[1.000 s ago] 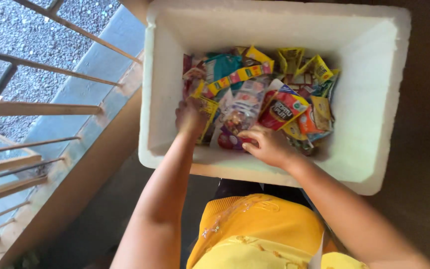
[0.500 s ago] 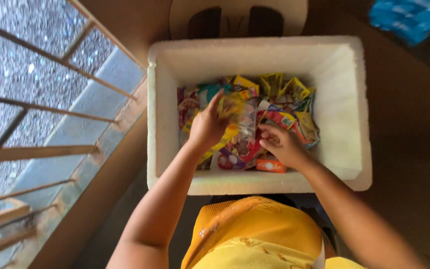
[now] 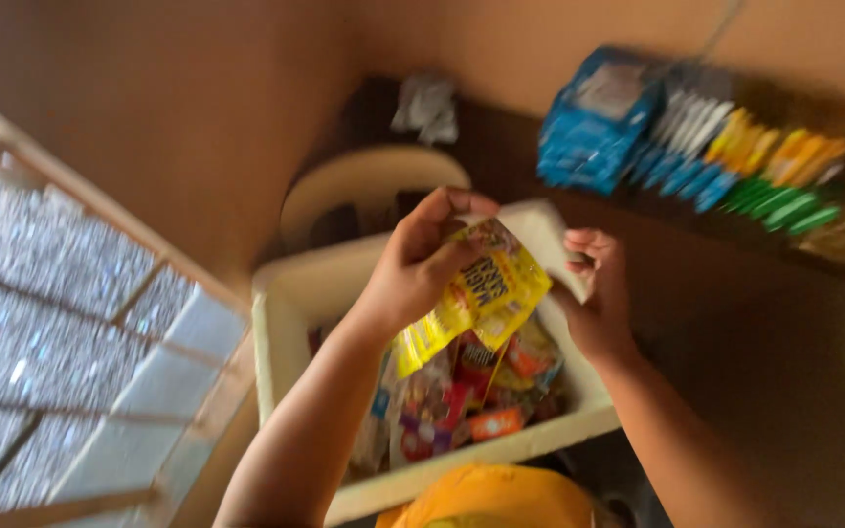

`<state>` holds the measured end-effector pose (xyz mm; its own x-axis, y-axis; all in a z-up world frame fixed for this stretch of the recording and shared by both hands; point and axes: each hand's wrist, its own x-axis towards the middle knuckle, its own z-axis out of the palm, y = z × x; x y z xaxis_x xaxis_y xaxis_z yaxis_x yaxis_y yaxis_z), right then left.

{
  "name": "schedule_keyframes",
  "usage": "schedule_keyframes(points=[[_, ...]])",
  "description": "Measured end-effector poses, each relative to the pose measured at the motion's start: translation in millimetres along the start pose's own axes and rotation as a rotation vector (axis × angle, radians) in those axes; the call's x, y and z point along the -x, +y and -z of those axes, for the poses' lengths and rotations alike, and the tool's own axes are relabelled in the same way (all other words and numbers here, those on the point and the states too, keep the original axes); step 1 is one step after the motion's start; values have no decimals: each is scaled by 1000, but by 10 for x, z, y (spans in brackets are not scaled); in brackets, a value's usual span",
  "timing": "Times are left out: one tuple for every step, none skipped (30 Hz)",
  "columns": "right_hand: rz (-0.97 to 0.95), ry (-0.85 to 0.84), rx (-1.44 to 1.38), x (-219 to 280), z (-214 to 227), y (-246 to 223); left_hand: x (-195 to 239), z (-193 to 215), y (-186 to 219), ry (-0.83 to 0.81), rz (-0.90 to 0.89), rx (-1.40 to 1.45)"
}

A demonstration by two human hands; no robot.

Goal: Organizing various food and beverage packets by type from a bin onto a storage shelf.

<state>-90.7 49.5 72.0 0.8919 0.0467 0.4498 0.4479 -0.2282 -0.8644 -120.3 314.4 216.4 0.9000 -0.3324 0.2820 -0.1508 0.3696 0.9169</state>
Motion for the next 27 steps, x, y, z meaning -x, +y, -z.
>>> schedule_keyframes(points=[[23, 25, 7, -105, 62, -208, -104, -49, 38, -29, -18, -8], [71, -175, -176, -136, 133, -438, -162, -116, 64, -54, -14, 43], [118, -378, -356, -169, 195, -666, -222, -176, 92, -80, -9, 93], [129, -360, -346, -182, 159, -841, -304, -230, 138, -103, -14, 91], [123, -445, -464, -195, 120, -1014, -384, -284, 184, -147, -38, 132], [119, -534, -582, -210, 76, -1185, -457, -340, 231, -190, -63, 173], [134, -521, -572, -219, 54, -1187, -517, -401, 266, -210, -70, 170], [76, -521, -557, -221, 26, -1180, -566, -459, 290, -235, -59, 210], [18, -519, -542, -230, -5, -1170, -618, -513, 315, -259, -47, 251], [30, -508, -536, -200, -2, -903, -643, -538, 320, -274, -52, 247], [-128, -416, -666, -181, -1, -634, -671, -559, 326, -269, -63, 269], [-290, -325, -797, -158, -8, -359, -689, -574, 326, -258, -73, 291], [-280, -319, -796, -143, 66, -214, -708, -585, 320, -269, -75, 287], [-69, -346, -437, -97, 133, -68, -696, -594, 302, -248, -72, 362], [137, -360, -73, -52, 195, 82, -683, -598, 282, -227, -68, 436], [139, -356, -74, -48, 151, -15, -708, -561, 214, -231, -67, 434], [-179, -337, -725, -43, 104, -111, -732, -522, 145, -198, -63, 391], [-511, -288, -1370, -18, 56, -205, -733, -486, 69, -163, -59, 348], [-509, -288, -1371, 24, 12, -145, -743, -472, 27, -164, -60, 346], [-487, -284, -1316, 78, -38, -87, -750, -454, -17, -146, -54, 321], [-464, -280, -1260, 130, -91, -29, -759, -435, -60, -128, -49, 296], [-462, -279, -1263, 114, -90, -117, -760, -403, -67, -129, -48, 294], [-468, -266, -969, 100, -89, -208, -758, -372, -73, -102, -23, 258], [-469, -248, -677, 94, -89, -300, -751, -343, -79, -74, 4, 222], [-468, -247, -680, 58, -79, -263, -714, -334, -54, -75, 6, 220], [-470, -199, -923, 22, -62, -225, -678, -328, -33, -81, 25, 223], [-467, -148, -1166, -12, -44, -189, -641, -323, -11, -86, 43, 226]])
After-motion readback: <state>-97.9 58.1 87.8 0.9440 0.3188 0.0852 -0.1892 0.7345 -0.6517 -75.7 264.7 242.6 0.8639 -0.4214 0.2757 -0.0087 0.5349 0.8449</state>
